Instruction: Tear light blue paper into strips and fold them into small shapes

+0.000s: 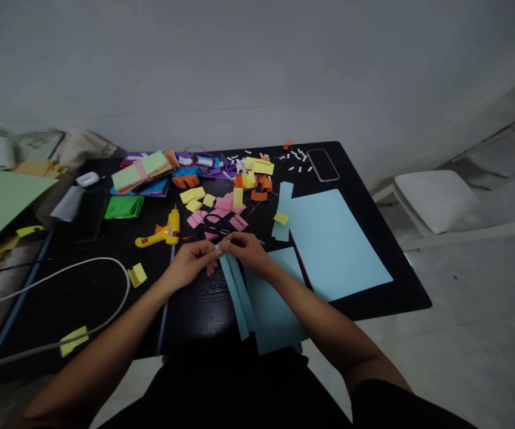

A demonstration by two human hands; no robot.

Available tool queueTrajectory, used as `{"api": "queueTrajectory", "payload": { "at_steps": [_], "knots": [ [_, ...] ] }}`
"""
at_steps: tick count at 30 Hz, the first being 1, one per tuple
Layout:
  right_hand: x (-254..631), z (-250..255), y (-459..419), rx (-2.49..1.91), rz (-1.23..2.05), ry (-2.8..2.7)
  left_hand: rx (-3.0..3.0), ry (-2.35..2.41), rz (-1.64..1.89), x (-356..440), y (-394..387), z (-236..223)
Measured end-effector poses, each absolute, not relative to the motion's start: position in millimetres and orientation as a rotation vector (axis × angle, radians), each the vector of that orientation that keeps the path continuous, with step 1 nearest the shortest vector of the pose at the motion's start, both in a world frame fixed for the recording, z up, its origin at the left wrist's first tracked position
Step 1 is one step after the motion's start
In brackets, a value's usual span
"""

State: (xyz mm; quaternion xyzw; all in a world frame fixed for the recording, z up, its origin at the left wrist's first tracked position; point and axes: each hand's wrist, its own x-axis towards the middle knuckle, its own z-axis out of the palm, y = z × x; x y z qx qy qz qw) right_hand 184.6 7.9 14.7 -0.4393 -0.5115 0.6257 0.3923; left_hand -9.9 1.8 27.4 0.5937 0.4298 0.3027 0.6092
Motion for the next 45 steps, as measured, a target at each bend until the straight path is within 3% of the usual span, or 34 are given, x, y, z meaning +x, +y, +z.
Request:
{"api": "queueTrajectory", "payload": {
  "at_steps": [12,21,45],
  "knots": [
    [188.0,13.1,11.0,-1.152,1.600,-1.360,1.615,1.067,0.672,-11.2,-0.6,28.0],
    [188.1,20.2,9.4,-1.130,1.697,-1.265,1.718,1.061,0.969,-23.5,11.6,28.6],
    [181.1,19.9,2.8,-1.137,1.681,-1.251,1.793,1.064,1.038,-20.8,9.2,28.6]
  ]
}}
